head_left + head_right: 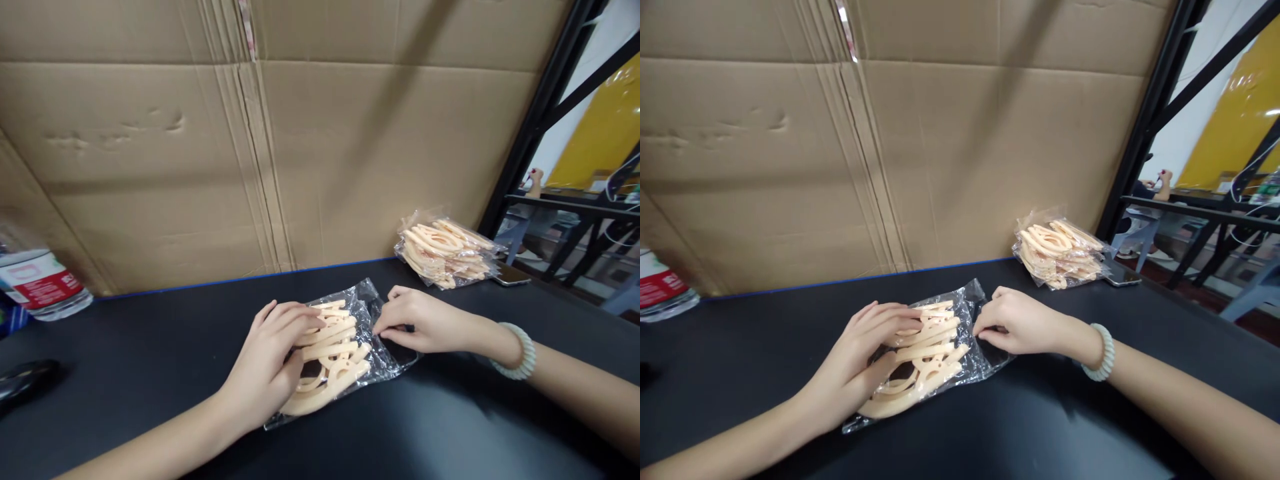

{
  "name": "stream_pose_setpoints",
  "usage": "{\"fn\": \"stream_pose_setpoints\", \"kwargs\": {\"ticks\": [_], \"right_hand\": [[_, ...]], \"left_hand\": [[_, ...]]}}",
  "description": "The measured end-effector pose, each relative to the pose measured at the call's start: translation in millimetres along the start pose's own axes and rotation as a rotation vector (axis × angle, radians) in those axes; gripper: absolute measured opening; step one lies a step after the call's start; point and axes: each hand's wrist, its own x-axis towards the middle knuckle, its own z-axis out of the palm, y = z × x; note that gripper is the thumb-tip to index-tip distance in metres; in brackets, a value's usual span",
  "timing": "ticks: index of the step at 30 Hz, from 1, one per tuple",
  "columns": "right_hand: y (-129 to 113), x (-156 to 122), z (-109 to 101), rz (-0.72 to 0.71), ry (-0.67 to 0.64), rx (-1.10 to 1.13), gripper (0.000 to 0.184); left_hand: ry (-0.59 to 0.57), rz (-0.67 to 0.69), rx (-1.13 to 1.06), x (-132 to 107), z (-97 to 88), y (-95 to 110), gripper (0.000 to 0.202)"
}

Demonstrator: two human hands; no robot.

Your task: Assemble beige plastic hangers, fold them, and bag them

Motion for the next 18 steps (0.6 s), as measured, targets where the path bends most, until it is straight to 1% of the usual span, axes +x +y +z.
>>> {"fn": "stream_pose_setpoints", "kwargs": {"ticks": [2,4,7,9,11,14,18], "right_hand": [[-2,1,5,-0.041,-0.007,0.033,0.012],[-2,2,10,-0.079,0.047,0.096,0.012],[0,3,16,-0.114,0.138,0.244,0.014],[0,3,19,-0.104,0.162,0.341,0.015],[0,3,20,-0.086,0.159,0.386,0.018],[-1,3,21,-0.097,0.137,0.315,0.023],[0,4,22,-0.194,0.148,0.109,0.031]], "left_hand": [[0.028,-0.031,0.050,0,0.7,-3,0.046],[0.038,-0.058,0.110,-1,1.6,-5,0.050],[0.002,-0.092,0.168,-1,1.9,-8,0.051],[-0.033,-0.106,0.161,1,1.4,-10,0.048],[-0.052,-0.101,0.145,4,1.1,-13,0.045],[-0.042,-0.064,0.115,7,2.2,-19,0.042],[-0.035,-0.046,0.080,5,6.3,-30,0.040]]}}
